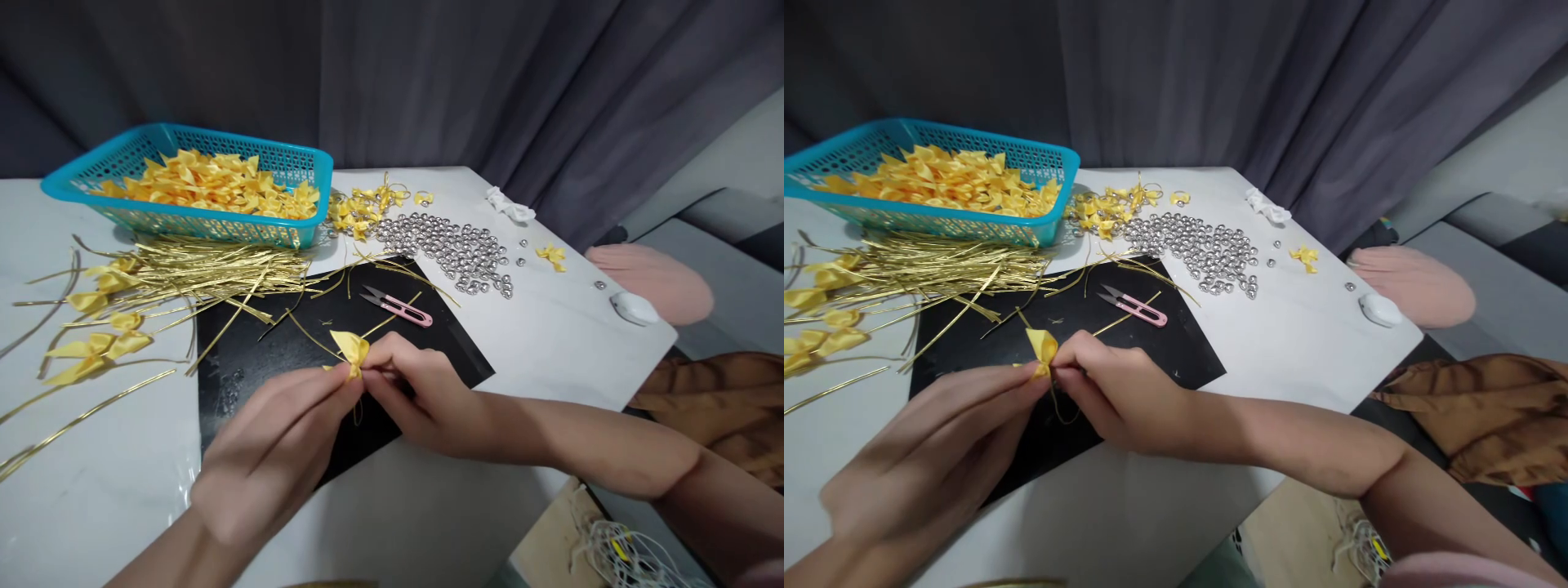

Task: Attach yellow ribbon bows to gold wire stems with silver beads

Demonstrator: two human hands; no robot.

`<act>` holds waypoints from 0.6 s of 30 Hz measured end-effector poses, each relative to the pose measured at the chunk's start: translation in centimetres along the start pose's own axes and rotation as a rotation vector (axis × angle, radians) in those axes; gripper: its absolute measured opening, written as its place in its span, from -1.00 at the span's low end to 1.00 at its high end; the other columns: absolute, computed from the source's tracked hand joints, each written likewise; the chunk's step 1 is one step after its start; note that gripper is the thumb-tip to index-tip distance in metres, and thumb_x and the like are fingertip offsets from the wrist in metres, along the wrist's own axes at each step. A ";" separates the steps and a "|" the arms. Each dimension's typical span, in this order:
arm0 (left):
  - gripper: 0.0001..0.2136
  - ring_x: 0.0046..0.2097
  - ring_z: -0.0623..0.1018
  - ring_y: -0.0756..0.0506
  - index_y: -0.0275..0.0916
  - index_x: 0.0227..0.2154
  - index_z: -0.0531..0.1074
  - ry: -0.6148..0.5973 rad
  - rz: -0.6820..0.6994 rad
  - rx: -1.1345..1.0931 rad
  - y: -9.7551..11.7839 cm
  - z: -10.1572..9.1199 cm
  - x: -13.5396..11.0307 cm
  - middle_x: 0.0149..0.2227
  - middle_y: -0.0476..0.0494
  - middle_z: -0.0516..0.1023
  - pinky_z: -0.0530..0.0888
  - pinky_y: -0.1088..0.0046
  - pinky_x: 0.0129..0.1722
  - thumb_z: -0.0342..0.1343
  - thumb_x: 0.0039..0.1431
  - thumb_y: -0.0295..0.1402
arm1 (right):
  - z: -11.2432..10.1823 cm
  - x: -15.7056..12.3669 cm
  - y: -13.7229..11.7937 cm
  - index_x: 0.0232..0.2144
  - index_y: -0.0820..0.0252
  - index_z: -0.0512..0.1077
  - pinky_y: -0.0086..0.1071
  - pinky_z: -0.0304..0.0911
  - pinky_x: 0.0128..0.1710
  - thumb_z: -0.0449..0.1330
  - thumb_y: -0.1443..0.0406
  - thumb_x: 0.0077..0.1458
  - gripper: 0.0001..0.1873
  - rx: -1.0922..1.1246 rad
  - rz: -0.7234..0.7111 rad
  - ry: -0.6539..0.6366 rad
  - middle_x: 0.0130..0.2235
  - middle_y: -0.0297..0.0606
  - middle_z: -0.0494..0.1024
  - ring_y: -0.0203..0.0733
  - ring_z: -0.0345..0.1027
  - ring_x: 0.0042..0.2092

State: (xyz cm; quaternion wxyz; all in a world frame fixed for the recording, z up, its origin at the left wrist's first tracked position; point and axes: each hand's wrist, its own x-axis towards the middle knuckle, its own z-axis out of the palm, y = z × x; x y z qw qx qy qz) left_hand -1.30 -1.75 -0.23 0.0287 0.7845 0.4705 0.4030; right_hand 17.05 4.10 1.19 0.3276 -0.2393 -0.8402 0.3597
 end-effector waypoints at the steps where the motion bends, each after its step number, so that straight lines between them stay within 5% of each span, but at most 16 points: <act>1: -0.82 -0.23 0.61 -0.07 -0.15 -0.20 0.49 0.009 0.063 0.010 -0.1 0.0 0.3 -0.22 -0.06 0.63 0.58 0.48 -0.22 0.07 0.17 -0.48 | -0.1 0.1 0.0 -0.32 0.22 0.24 -0.60 0.04 -0.58 0.00 0.38 0.20 -0.96 0.004 0.024 0.007 -0.51 -0.45 0.25 -0.47 0.07 -0.56; 7: -0.80 -0.28 0.59 -0.04 -0.14 -0.29 0.47 0.237 -0.140 -0.126 0.6 1.0 0.8 -0.29 -0.01 0.61 0.54 0.43 -0.23 0.14 0.08 -0.57 | -0.4 0.4 0.0 -0.38 0.29 0.36 -0.55 0.13 -0.49 0.03 0.38 0.18 -0.86 -0.119 -0.024 0.021 -0.49 -0.32 0.40 -0.42 0.18 -0.50; 14: -0.80 -0.24 0.60 -0.05 -0.22 -0.19 0.46 0.007 0.117 -0.055 -0.1 0.3 0.8 -0.25 -0.10 0.63 0.54 0.50 -0.22 0.08 0.13 -0.53 | -0.3 0.4 -0.1 -0.40 0.29 0.34 -0.54 0.19 -0.43 -0.01 0.43 0.19 -0.84 -0.101 -0.082 0.051 -0.45 -0.28 0.43 -0.39 0.24 -0.44; 18: -0.79 -0.24 0.59 -0.04 -0.21 -0.23 0.46 0.108 -0.008 -0.029 0.0 0.7 0.9 -0.24 -0.09 0.62 0.52 0.45 -0.19 0.09 0.11 -0.59 | -1.0 0.9 -0.2 -0.32 0.29 0.36 -0.54 0.20 -0.48 0.08 0.37 0.16 -0.92 -0.159 -0.019 0.129 -0.43 -0.30 0.45 -0.42 0.23 -0.48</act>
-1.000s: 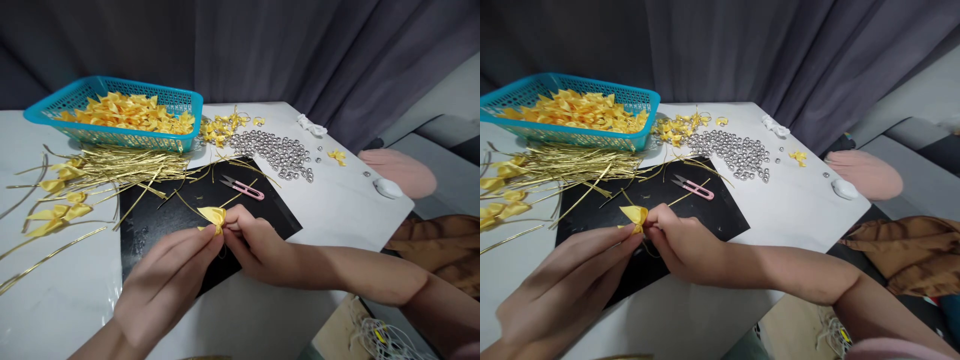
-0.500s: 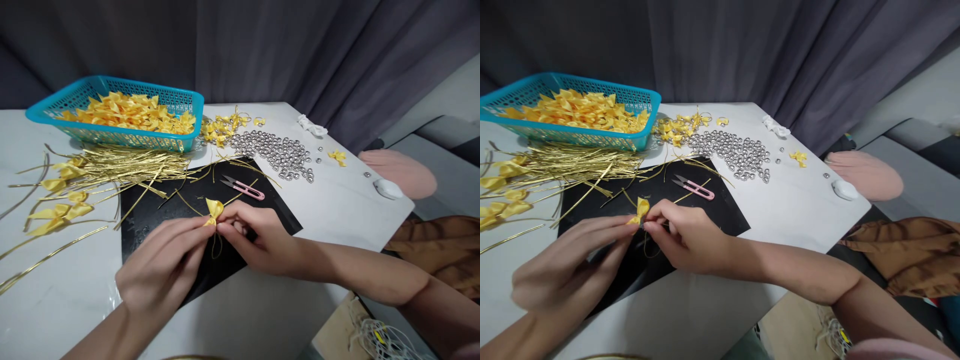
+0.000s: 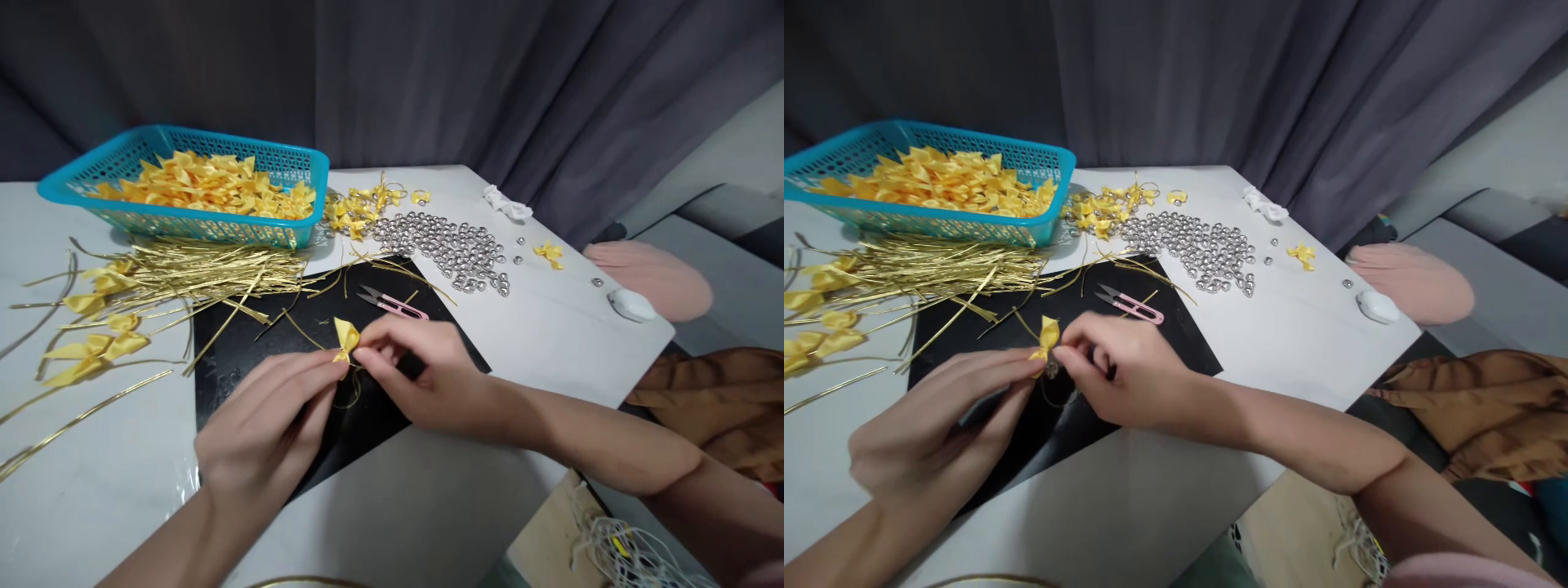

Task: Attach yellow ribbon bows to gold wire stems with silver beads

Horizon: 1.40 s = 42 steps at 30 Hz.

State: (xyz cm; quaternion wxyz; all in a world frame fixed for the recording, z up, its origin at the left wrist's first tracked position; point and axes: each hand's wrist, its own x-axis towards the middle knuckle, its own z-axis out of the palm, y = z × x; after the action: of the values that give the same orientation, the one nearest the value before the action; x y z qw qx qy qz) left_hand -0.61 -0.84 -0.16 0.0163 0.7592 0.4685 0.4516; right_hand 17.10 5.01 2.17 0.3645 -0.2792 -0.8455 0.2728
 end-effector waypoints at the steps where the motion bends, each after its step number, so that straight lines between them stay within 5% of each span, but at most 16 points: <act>1: -0.80 -0.25 0.59 -0.03 -0.21 -0.25 0.46 0.022 -0.020 -0.005 0.2 0.2 0.0 -0.26 -0.09 0.62 0.51 0.45 -0.19 0.09 0.11 -0.60 | -0.3 0.2 0.0 -0.26 0.28 0.36 -0.50 0.25 -0.42 0.10 0.36 0.14 -0.90 -0.019 -0.015 0.061 -0.37 -0.26 0.47 -0.39 0.29 -0.43; 3: -0.81 -0.26 0.58 -0.03 -0.20 -0.27 0.46 0.035 -0.029 -0.012 0.6 0.4 0.1 -0.28 -0.08 0.61 0.51 0.44 -0.21 0.09 0.12 -0.60 | -0.8 0.6 0.0 -0.19 0.27 0.36 -0.37 0.31 -0.20 0.13 0.35 0.12 -0.82 -0.061 -0.103 0.108 -0.22 -0.16 0.51 -0.28 0.36 -0.23; 6: -0.81 -0.29 0.59 -0.05 -0.19 -0.27 0.46 0.014 0.004 -0.008 0.8 0.5 0.2 -0.30 -0.07 0.61 0.52 0.42 -0.25 0.07 0.13 -0.58 | -1.4 1.2 0.2 -0.23 0.24 0.43 -0.21 0.22 0.01 0.14 0.34 0.14 -0.86 -0.114 -0.216 -0.036 -0.12 -0.12 0.52 -0.18 0.32 -0.04; 13: -0.82 -0.29 0.59 -0.04 -0.23 -0.25 0.46 -0.031 0.085 0.023 0.7 0.6 0.2 -0.31 -0.10 0.62 0.52 0.46 -0.25 0.08 0.13 -0.59 | -0.9 1.6 1.3 -0.36 0.24 0.41 -0.26 0.22 -0.04 0.07 0.39 0.19 -0.87 -0.060 -0.224 -0.190 -0.26 -0.23 0.54 -0.27 0.34 -0.17; 19: -0.80 -0.29 0.57 -0.04 -0.23 -0.25 0.44 -0.075 0.112 0.026 0.5 0.9 -0.2 -0.33 -0.10 0.60 0.51 0.44 -0.24 0.05 0.13 -0.62 | -0.1 1.6 0.5 -0.42 0.26 0.32 -0.34 0.26 -0.12 0.02 0.47 0.17 -0.85 0.009 -0.248 -0.058 -0.32 -0.20 0.49 -0.30 0.34 -0.20; 23: -0.82 -0.30 0.57 -0.04 -0.27 -0.28 0.44 -0.129 0.139 0.020 0.1 1.3 -0.3 -0.32 -0.13 0.60 0.51 0.45 -0.23 0.04 0.13 -0.63 | -0.5 1.9 -1.0 -0.39 0.24 0.26 -0.45 0.33 -0.21 -0.03 0.43 0.23 -0.86 0.225 -0.084 0.047 -0.33 -0.26 0.44 -0.37 0.38 -0.25; 27: -0.83 -0.35 0.58 -0.04 -0.26 -0.34 0.45 -0.109 0.117 0.027 -0.1 1.7 0.0 -0.37 -0.11 0.63 0.54 0.46 -0.30 0.02 0.13 -0.61 | -2.0 2.3 -2.4 -0.36 0.19 0.20 -0.52 0.37 -0.35 -0.06 0.36 0.27 -0.87 0.420 0.099 0.125 -0.37 -0.38 0.41 -0.46 0.42 -0.39; 31: -0.82 -0.37 0.59 -0.05 -0.24 -0.34 0.47 -0.097 0.104 0.031 -0.2 1.7 0.1 -0.38 -0.10 0.63 0.55 0.45 -0.32 0.00 0.13 -0.60 | -4.4 3.0 -3.2 -0.38 0.18 0.26 -0.52 0.35 -0.45 0.04 0.31 0.24 -0.88 0.490 0.119 0.196 -0.39 -0.41 0.43 -0.45 0.41 -0.44; 36: -0.84 -0.34 0.60 -0.05 -0.25 -0.33 0.48 -0.056 0.098 0.040 -0.2 1.6 0.1 -0.36 -0.13 0.63 0.56 0.44 -0.29 0.03 0.14 -0.58 | -6.5 3.6 -4.4 -0.41 0.21 0.32 -0.53 0.29 -0.50 0.13 0.20 0.17 -0.81 0.418 0.098 0.282 -0.43 -0.44 0.45 -0.47 0.38 -0.49; 42: -0.85 -0.33 0.60 -0.05 -0.28 -0.34 0.48 -0.065 0.096 0.050 -0.2 1.5 0.1 -0.36 -0.16 0.63 0.55 0.44 -0.28 0.04 0.13 -0.59 | -7.7 4.0 -5.7 -0.42 0.18 0.32 -0.50 0.16 -0.54 -0.20 -0.09 0.17 -0.46 0.261 0.005 0.287 -0.43 -0.44 0.41 -0.48 0.35 -0.46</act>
State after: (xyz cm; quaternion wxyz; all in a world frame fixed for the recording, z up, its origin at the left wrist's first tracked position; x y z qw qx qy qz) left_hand 0.29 -0.06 -1.10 -0.0092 0.7951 0.4422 0.4150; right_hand 19.19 5.73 12.29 0.5138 -0.2676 -0.7417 0.3382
